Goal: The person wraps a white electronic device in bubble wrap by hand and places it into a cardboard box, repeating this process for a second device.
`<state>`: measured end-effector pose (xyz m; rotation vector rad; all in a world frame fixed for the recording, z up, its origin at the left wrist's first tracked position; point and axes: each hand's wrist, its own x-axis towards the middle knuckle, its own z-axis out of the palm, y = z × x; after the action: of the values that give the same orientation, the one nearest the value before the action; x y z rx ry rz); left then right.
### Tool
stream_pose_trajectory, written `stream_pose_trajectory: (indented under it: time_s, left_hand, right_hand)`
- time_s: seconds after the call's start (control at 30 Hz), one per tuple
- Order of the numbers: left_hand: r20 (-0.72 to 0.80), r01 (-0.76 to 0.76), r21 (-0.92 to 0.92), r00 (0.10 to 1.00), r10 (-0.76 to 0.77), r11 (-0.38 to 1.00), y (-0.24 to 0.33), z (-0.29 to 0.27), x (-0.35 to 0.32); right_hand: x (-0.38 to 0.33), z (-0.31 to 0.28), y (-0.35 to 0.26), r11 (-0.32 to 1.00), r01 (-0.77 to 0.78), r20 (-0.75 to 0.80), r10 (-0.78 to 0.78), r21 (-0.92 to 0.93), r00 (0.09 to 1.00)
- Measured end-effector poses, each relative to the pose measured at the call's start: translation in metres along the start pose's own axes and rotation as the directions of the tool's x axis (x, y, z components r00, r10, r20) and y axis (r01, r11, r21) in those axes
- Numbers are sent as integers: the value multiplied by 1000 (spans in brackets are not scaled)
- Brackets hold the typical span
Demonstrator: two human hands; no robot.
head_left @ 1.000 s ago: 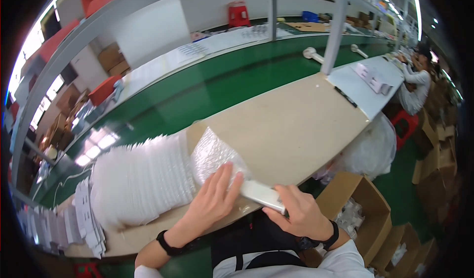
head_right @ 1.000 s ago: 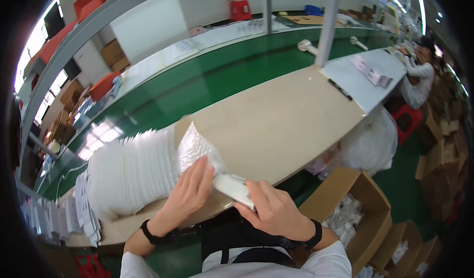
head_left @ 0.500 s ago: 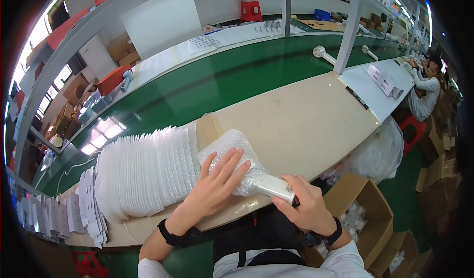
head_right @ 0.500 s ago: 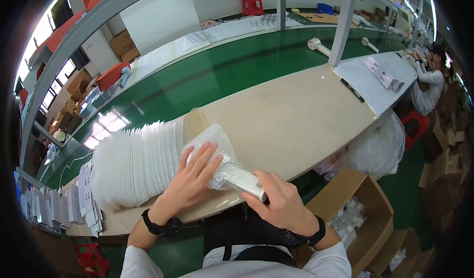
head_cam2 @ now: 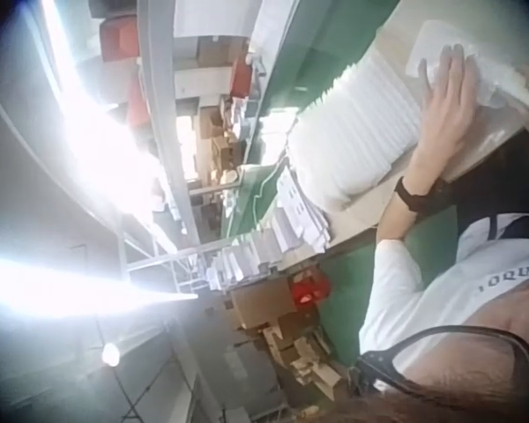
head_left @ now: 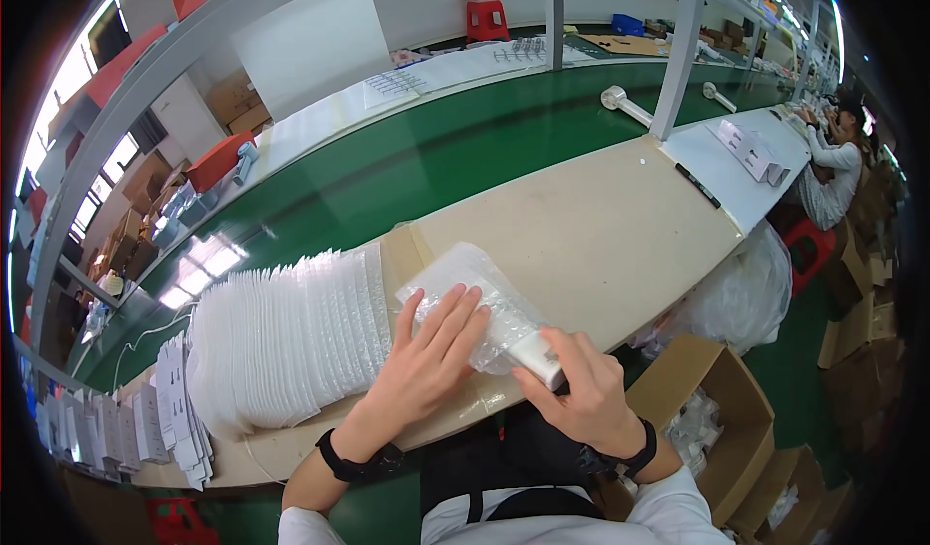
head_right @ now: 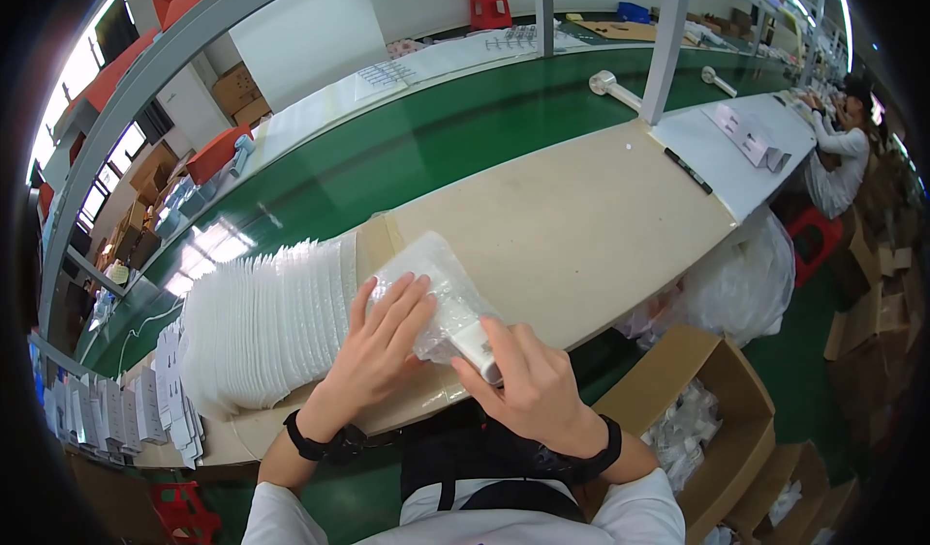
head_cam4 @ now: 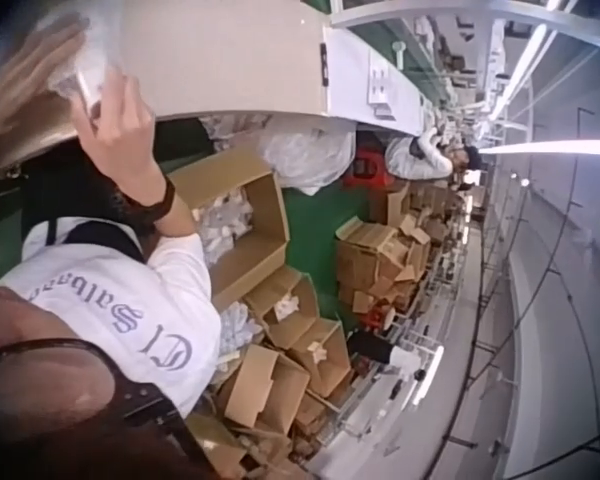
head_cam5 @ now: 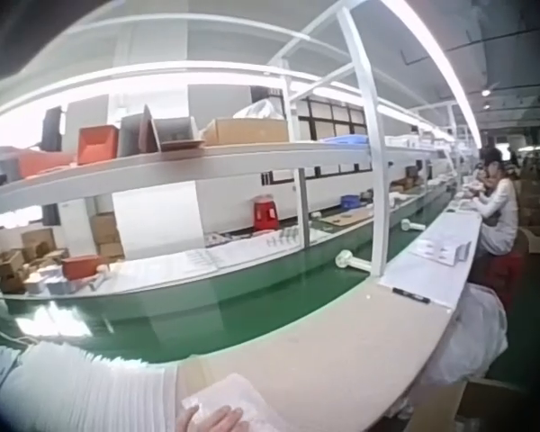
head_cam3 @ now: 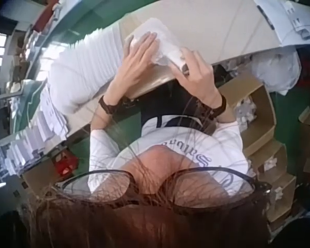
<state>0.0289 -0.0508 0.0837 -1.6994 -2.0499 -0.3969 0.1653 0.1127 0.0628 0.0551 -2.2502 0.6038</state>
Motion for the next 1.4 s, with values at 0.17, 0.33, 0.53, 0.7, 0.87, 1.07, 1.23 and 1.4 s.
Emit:
stream_pose_trajectory:
  time_s: [0.17,0.33,0.53,0.7,0.87,1.07,1.23,1.4]
  left_hand:
    - [-141,-154,-47,979,146,987,1,20,-8]
    - [-263,-27,-409,961,-90,912,2,18,-15]
    - [-160,137,-703,926,-343,698,-1,13,-20]
    - [-232,140,-735,868,-440,664,-2,8,-10]
    - [-437,106,-655,755,-489,748,5,16,16]
    - [-469,109,-640,729,-499,760,54,59,39]
    - [-378,207,-487,826,-418,848,50,84,30]
    - [27,513,-220,853,-521,830,60,92,30]
  right_hand:
    - [8,8,-6,999,46,46,-47,14,998]
    - [29,-12,-6,956,-1,-18,6,293,1000]
    - [38,-14,9,787,-357,316,217,503,924]
    - [51,-12,11,524,-561,504,265,640,822]
    - [62,-1,23,737,-103,54,91,668,994]
    - [37,-31,61,752,-69,224,-106,656,969]
    - [-38,-123,135,809,-263,-113,372,525,921]
    - [-134,-231,221,682,-517,-590,722,517,362]
